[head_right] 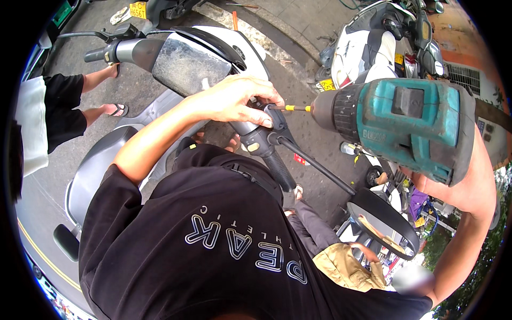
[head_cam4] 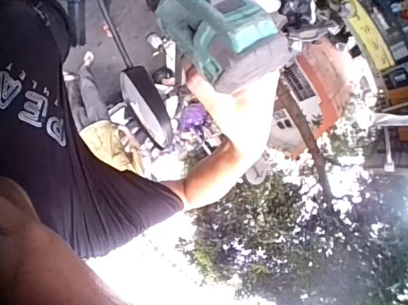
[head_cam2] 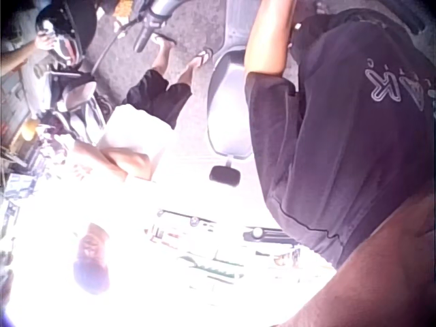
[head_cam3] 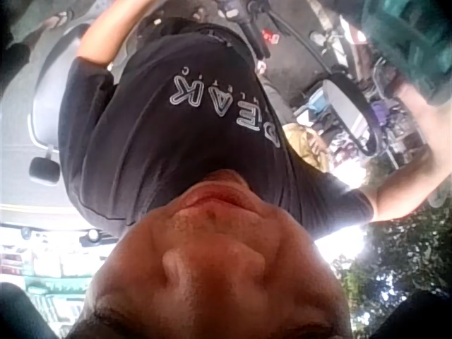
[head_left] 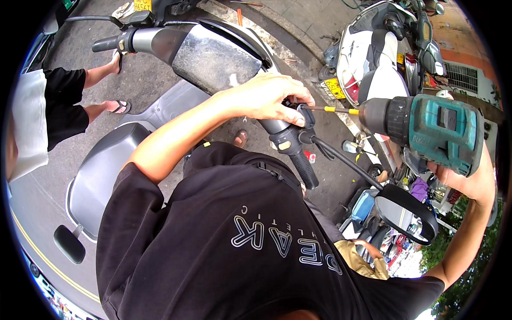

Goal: The person unseals a liquid container, pours fluid into a small funnel into a scooter part, and uses an electric drill to secure screws and components near the handlebar and internal assembly.

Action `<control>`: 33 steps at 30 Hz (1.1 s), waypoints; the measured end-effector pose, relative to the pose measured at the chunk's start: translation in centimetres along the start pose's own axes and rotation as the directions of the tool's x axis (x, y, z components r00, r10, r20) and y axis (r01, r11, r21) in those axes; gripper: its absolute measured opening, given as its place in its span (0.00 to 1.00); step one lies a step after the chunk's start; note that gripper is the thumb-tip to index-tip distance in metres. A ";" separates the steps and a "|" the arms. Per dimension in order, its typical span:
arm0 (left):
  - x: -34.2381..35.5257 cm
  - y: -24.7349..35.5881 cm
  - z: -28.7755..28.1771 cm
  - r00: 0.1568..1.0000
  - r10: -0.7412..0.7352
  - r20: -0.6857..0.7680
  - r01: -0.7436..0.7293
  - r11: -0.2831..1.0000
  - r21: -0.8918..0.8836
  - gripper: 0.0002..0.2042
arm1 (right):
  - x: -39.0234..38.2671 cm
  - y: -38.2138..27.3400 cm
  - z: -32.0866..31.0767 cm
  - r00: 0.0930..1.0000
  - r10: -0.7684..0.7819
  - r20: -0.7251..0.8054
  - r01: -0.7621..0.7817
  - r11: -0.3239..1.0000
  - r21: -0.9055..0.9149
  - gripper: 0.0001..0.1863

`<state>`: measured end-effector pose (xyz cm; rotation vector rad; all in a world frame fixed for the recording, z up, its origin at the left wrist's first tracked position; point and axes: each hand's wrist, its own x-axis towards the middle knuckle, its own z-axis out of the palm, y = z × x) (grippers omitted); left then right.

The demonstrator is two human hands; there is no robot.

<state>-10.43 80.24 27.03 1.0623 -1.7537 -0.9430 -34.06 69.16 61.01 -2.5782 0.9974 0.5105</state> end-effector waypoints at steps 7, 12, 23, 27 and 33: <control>0.0 0.1 -0.1 1.000 -0.018 0.011 0.018 1.000 -0.010 0.22 | 0.3 -0.7 0.3 0.998 0.045 -0.035 -0.043 0.997 0.069 0.41; 0.0 0.1 -0.1 1.000 -0.012 0.013 0.012 1.000 -0.010 0.22 | 0.4 -0.7 0.3 0.999 0.050 -0.019 -0.048 0.994 0.101 0.44; -0.1 0.1 -0.1 1.000 -0.015 0.007 0.015 1.000 0.005 0.22 | 1.0 -0.6 0.3 0.999 -0.028 -0.016 0.028 0.999 0.038 0.48; 0.1 0.2 0.1 1.000 -0.005 0.017 0.005 1.000 -0.002 0.22 | 1.4 -1.7 -0.6 0.966 -0.253 0.052 0.258 0.942 -0.214 0.47; -0.2 0.3 -0.2 1.000 -0.017 -0.009 0.017 1.000 0.020 0.23 | 2.1 -0.9 -0.2 0.975 -0.223 0.004 0.219 0.955 -0.202 0.44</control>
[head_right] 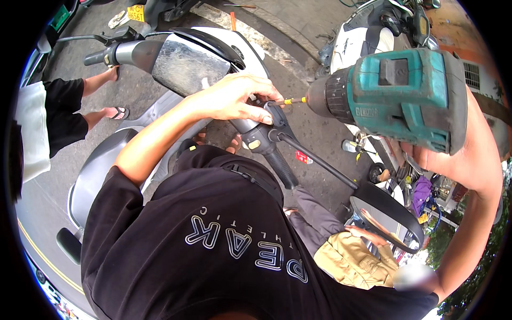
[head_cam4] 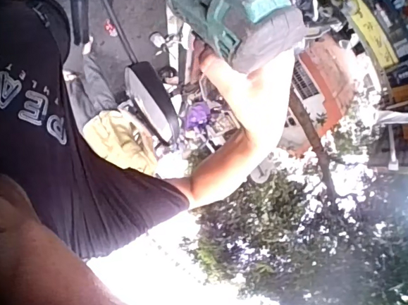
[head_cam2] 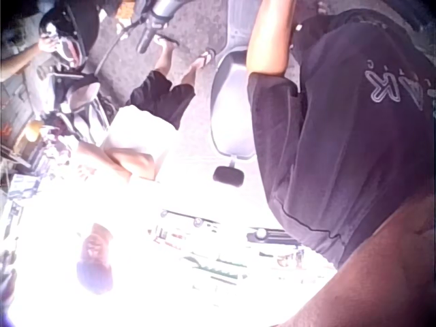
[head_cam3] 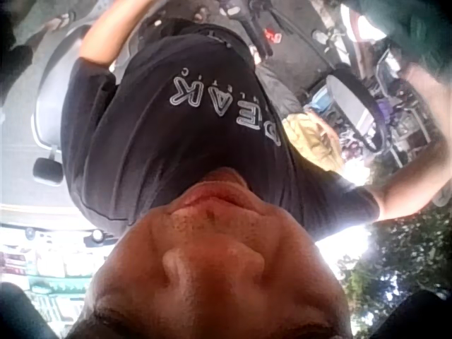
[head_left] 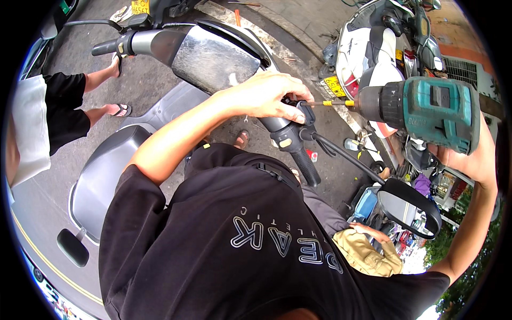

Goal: The person unseals a liquid container, pours fluid into a small funnel into a scooter part, and uses an electric drill to secure screws and components near the handlebar and internal assembly.

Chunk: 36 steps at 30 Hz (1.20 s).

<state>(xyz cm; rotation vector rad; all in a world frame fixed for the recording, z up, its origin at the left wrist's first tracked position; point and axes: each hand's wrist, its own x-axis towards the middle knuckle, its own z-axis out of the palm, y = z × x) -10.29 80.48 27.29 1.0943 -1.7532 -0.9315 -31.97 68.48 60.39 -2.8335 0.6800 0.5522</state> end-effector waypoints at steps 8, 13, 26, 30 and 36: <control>0.1 0.3 0.1 1.000 0.013 0.014 -0.013 1.000 0.011 0.23 | -0.2 -0.8 0.8 0.984 0.175 -0.018 -0.167 0.962 0.217 0.41; -0.2 0.2 0.2 1.000 -0.008 -0.012 0.008 1.000 -0.028 0.23 | 0.6 -1.2 0.5 0.996 0.092 -0.014 -0.086 0.961 0.264 0.36; 0.0 0.7 0.5 0.949 0.314 -0.018 -0.309 0.941 0.134 0.16 | -3.4 0.2 -0.3 0.975 0.219 -0.038 -0.208 0.958 0.197 0.35; 0.4 1.0 0.6 0.964 0.262 0.051 -0.265 0.962 0.063 0.16 | -3.9 1.2 0.9 0.999 -0.004 -0.039 0.005 1.000 0.010 0.39; -0.1 0.9 0.3 0.974 0.220 0.052 -0.224 0.971 0.083 0.14 | -3.0 0.7 2.2 0.985 0.141 -0.103 -0.122 0.977 0.174 0.37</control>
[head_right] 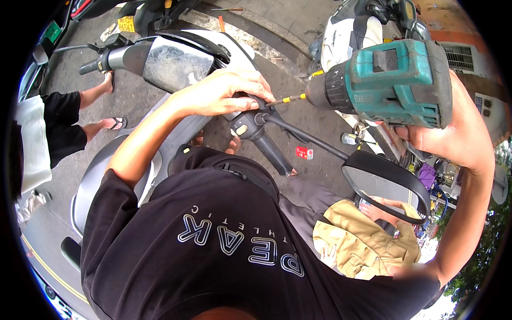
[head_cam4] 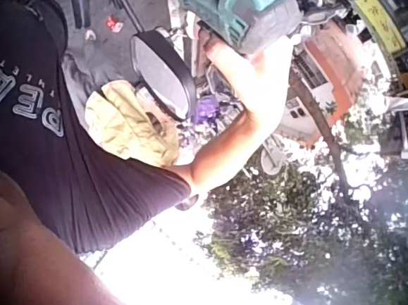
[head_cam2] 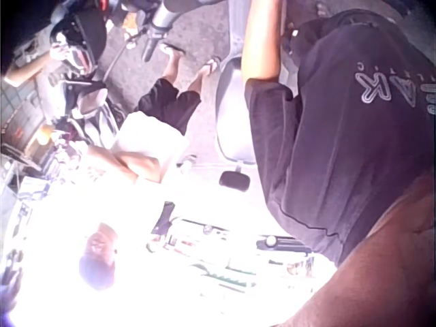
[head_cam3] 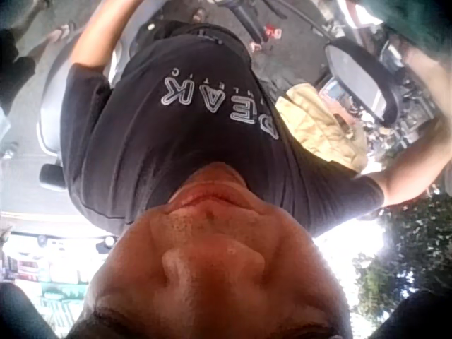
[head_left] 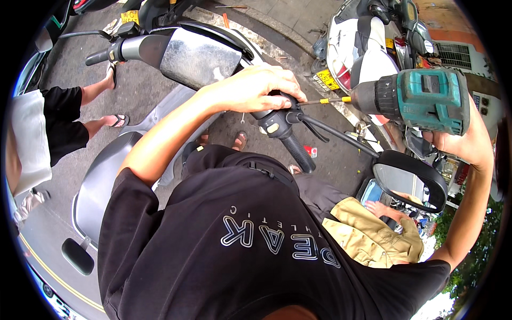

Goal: The person unseals a liquid container, pours fluid into a small funnel into a scooter part, and uses an electric drill to secure screws and components near the handlebar and internal assembly.

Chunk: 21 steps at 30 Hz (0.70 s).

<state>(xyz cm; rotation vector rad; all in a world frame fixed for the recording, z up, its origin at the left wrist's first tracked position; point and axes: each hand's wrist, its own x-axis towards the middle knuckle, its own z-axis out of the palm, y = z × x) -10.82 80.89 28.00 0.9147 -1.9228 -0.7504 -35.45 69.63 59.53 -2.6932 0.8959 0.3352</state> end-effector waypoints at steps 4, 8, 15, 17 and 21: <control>0.3 -0.1 0.2 1.000 -0.008 0.014 0.008 1.000 -0.015 0.13 | 0.1 -3.2 -0.1 0.904 0.410 0.121 -0.426 0.887 0.178 0.36; 0.4 0.3 0.0 1.000 -0.018 0.019 0.019 0.999 -0.027 0.15 | 0.2 -2.3 -0.5 0.941 0.308 0.142 -0.317 0.947 0.048 0.38; 0.6 0.4 -0.7 0.982 -0.166 0.085 0.166 0.986 0.011 0.20 | 0.1 0.1 -1.4 0.970 -0.147 0.192 0.195 0.945 -0.261 0.49; 0.9 0.2 -0.2 0.989 -0.135 0.066 0.133 0.991 0.026 0.21 | -0.4 -0.5 -1.6 0.965 -0.163 0.204 0.218 0.932 -0.290 0.50; 1.5 0.3 0.1 0.982 -0.148 0.114 0.145 0.989 0.030 0.20 | -1.3 -0.6 -1.5 0.942 -0.259 0.213 0.323 0.872 -0.367 0.49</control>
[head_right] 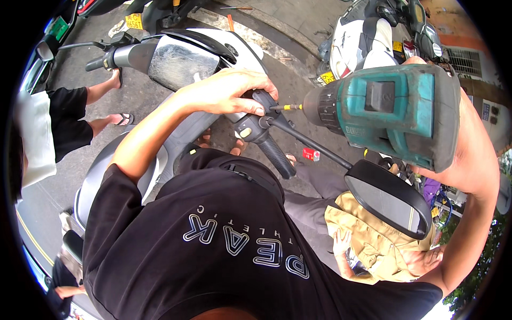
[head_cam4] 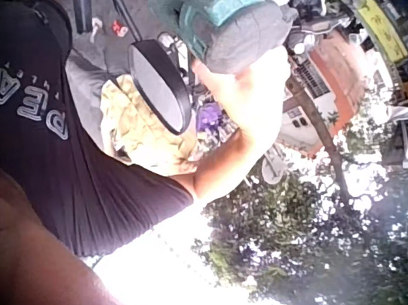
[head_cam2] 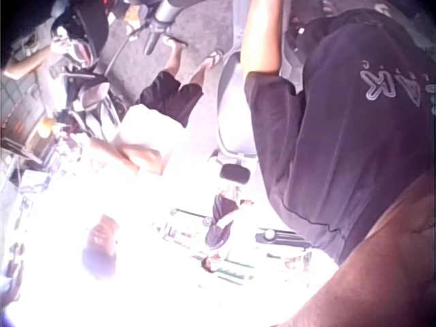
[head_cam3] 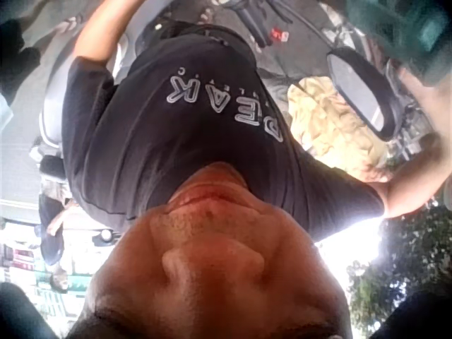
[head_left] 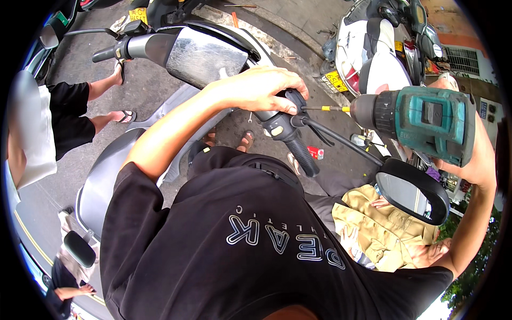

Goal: The person unseals a liquid container, pours fluid into a small funnel into a scooter part, and uses an electric drill to secure screws and components near the handlebar and internal assembly.

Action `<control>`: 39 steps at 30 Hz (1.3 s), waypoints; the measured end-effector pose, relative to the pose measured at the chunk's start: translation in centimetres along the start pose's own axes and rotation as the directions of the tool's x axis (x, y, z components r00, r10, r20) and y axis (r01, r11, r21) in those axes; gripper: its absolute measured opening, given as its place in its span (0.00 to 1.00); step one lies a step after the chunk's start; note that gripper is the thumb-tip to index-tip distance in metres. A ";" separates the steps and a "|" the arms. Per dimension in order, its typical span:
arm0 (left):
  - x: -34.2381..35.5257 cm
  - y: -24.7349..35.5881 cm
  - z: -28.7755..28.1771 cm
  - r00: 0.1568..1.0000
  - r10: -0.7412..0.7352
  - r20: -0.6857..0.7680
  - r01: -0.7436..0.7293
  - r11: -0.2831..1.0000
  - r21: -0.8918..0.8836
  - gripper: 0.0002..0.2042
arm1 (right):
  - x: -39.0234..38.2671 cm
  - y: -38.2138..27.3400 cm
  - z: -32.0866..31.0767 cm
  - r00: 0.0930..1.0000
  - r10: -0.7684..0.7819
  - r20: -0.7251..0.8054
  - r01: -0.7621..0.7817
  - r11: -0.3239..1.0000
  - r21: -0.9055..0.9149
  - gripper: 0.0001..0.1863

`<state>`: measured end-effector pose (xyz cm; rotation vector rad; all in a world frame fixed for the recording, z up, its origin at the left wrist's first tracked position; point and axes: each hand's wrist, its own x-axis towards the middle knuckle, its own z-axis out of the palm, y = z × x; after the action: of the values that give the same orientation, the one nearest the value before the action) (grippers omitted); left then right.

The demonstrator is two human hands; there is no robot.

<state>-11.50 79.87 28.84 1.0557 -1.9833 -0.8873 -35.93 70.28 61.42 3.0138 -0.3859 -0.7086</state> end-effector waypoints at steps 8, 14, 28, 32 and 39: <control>-2.5 2.1 -1.4 0.992 -0.123 -0.005 0.123 0.991 0.044 0.21 | 5.8 -2.2 -1.8 0.994 -0.040 0.105 0.000 0.935 0.354 0.25; -0.5 0.6 -0.6 0.997 -0.055 0.058 0.058 0.997 -0.041 0.21 | 4.3 -1.7 -1.6 0.993 0.037 0.112 -0.073 0.936 0.344 0.24; -0.5 -0.3 -0.8 0.997 -0.053 0.048 0.055 0.997 -0.054 0.23 | 0.7 -0.6 -3.0 0.985 0.099 -0.142 -0.033 0.913 0.408 0.20; -0.9 0.0 -1.4 0.994 -0.096 0.048 0.094 0.994 0.057 0.23 | -2.0 0.3 -0.7 0.908 0.247 -0.340 -0.076 0.892 0.445 0.24; -3.1 -0.2 -5.0 0.914 -0.120 -0.388 0.082 0.990 -0.112 0.10 | -4.7 -0.1 10.6 0.816 0.518 -0.255 -0.237 0.703 0.670 0.26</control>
<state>-6.02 81.33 30.43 1.1871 -1.5494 -0.7428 -44.68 71.93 53.96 3.3017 -1.4233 0.1814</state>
